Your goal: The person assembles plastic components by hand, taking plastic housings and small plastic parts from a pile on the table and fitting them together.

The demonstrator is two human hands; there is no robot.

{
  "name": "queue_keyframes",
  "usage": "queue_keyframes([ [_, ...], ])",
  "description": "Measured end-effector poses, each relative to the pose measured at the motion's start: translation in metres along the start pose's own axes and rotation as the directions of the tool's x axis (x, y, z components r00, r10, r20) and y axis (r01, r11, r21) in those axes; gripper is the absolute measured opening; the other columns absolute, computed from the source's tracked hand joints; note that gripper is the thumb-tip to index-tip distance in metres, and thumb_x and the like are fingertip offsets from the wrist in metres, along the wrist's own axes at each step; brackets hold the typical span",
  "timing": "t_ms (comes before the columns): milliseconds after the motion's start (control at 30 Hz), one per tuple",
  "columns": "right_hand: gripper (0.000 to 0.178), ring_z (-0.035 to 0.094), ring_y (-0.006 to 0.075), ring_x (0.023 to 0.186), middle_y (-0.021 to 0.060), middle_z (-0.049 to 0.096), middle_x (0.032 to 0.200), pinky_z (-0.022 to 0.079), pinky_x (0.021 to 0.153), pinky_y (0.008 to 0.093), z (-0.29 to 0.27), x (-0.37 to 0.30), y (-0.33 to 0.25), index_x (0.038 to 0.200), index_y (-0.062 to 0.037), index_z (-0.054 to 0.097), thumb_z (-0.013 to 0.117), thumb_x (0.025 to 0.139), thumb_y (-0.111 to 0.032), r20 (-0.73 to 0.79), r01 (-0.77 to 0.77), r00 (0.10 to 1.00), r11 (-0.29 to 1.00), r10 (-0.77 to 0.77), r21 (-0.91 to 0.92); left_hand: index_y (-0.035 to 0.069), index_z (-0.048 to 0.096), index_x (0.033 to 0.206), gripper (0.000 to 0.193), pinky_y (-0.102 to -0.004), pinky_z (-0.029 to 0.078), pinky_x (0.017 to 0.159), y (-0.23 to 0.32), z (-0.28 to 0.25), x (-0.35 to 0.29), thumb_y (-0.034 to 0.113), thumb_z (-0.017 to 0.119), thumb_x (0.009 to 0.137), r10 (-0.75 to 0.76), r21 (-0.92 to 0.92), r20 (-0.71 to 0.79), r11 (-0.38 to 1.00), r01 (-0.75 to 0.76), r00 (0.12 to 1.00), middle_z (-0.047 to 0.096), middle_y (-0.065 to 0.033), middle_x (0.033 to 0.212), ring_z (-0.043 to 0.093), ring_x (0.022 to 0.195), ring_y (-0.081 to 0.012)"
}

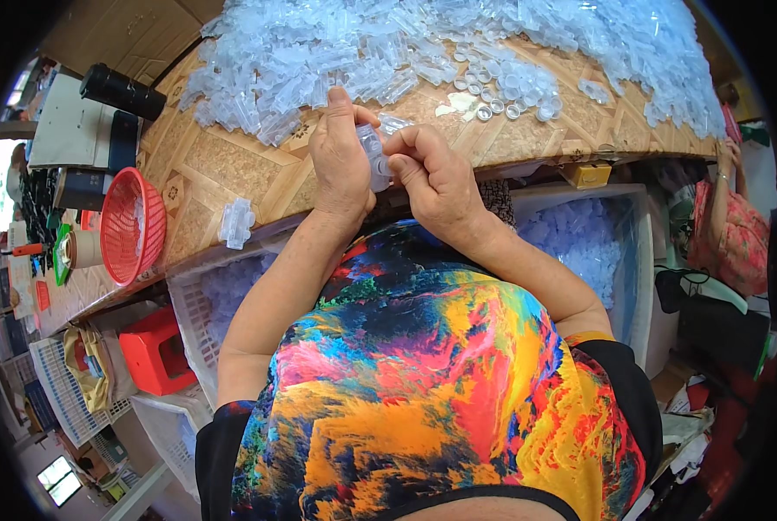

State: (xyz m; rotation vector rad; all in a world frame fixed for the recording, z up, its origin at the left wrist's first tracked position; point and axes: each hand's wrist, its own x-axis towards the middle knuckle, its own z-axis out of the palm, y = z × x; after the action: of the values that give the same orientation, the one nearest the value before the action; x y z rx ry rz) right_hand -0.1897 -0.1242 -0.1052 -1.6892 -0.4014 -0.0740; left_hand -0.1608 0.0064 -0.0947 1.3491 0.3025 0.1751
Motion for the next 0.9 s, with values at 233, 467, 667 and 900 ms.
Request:
queue_keyframes([
  [233,0.018,0.068,0.0381,0.078,0.0177,0.068,0.087,0.053,0.067,0.0438,-0.004,0.002,-0.005,0.106,-0.0031,0.058,0.064,0.095,-0.016,0.092,0.023,0.996,0.989,-0.009,-0.146,0.006,0.058,0.075,0.057,-0.0265,0.041,0.054,-0.007,-0.005,0.003,0.054,0.046,0.104,0.025,-0.017,0.008,1.0,-0.025,1.0,0.055,-0.0039,0.064,0.051,0.057,-0.0114],
  [467,0.029,0.065,0.0445,0.078,0.0227,0.066,0.079,0.05,0.064,0.049,-0.016,0.01,-0.006,0.099,-0.0054,0.064,0.059,0.099,-0.034,0.255,0.004,0.962,0.932,0.096,-0.364,0.006,0.058,0.074,0.056,-0.0262,0.04,0.056,-0.003,-0.009,-0.003,0.051,0.045,0.105,0.032,-0.024,0.095,0.999,-0.03,0.995,0.054,-0.001,0.065,0.05,0.06,-0.0097],
  [667,0.03,0.064,0.0437,0.073,0.0201,0.065,0.074,0.049,0.062,0.05,-0.012,0.009,-0.011,0.094,-0.0084,0.067,0.055,0.101,-0.035,0.264,0.076,0.965,0.942,0.014,-0.328,0.005,0.059,0.073,0.057,-0.0269,0.039,0.058,0.013,-0.012,-0.004,0.048,0.044,0.107,0.178,0.11,0.105,0.976,-0.189,0.978,0.053,-0.0006,0.065,0.047,0.062,-0.009],
  [900,0.029,0.064,0.044,0.076,0.0203,0.066,0.076,0.05,0.064,0.051,-0.012,0.015,-0.019,0.092,-0.0096,0.068,0.052,0.102,-0.032,0.287,0.06,0.957,0.949,0.032,-0.308,0.004,0.058,0.074,0.055,-0.0296,0.039,0.061,0.028,-0.012,-0.012,0.044,0.042,0.108,0.289,0.233,0.091,0.924,-0.303,0.953,0.053,-0.0007,0.067,0.045,0.065,-0.0102],
])
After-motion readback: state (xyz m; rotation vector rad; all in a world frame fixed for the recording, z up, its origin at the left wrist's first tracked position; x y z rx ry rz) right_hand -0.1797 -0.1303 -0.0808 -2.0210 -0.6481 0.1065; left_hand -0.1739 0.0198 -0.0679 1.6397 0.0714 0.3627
